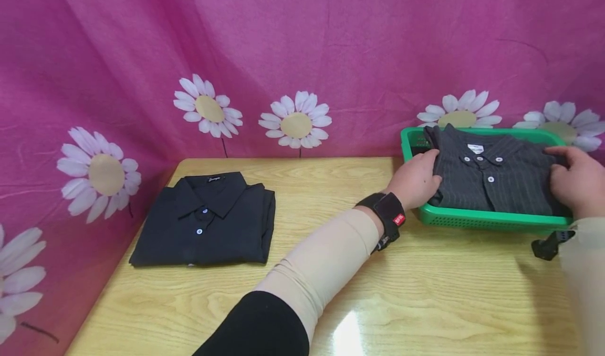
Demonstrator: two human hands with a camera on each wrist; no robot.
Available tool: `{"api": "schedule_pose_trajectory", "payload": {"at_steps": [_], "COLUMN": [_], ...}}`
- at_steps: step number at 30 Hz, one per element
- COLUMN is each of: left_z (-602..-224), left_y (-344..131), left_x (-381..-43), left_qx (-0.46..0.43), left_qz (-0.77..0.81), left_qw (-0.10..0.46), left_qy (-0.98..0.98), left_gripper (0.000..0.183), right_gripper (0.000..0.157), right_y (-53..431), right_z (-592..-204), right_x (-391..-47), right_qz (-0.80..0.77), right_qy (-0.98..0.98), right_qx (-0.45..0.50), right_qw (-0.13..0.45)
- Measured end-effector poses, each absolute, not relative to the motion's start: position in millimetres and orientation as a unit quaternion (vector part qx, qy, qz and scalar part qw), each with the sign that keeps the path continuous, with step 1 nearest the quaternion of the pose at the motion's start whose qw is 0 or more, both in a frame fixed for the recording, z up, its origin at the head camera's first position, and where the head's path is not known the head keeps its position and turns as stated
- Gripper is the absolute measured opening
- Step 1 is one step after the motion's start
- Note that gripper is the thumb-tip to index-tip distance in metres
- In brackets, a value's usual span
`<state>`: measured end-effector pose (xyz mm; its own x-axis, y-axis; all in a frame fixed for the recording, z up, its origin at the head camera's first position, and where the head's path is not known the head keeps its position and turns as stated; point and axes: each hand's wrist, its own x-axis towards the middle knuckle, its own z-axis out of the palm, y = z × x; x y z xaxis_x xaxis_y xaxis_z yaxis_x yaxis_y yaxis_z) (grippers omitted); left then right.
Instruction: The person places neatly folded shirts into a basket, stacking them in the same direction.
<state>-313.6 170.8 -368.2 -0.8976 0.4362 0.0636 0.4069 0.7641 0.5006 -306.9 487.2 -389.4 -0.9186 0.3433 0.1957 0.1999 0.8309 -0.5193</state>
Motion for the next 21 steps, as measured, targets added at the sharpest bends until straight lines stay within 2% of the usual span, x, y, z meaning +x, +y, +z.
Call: {"api": "schedule_pose_trajectory", "payload": {"at_steps": [13,21], "left_z": [-371.7,-373.1], "left_y": [167.7,167.9], "left_x": [-307.8,-305.9], "left_qx": [0.252,0.283], "left_qz": [0.247,0.212], "left_qw": [0.022,0.011], "left_qy": [0.935,0.935], "left_gripper": [0.057,0.047], "right_gripper": [0.051,0.049], "right_y": [483.9,478.9], "right_z": [-387.3,-383.9], "right_x": [-305.5,-303.8], "right_qz": [0.210,0.209], "right_qy": [-0.953,-0.949], "right_qx": [-0.176,-0.200], "right_qw": [0.127,0.127]}}
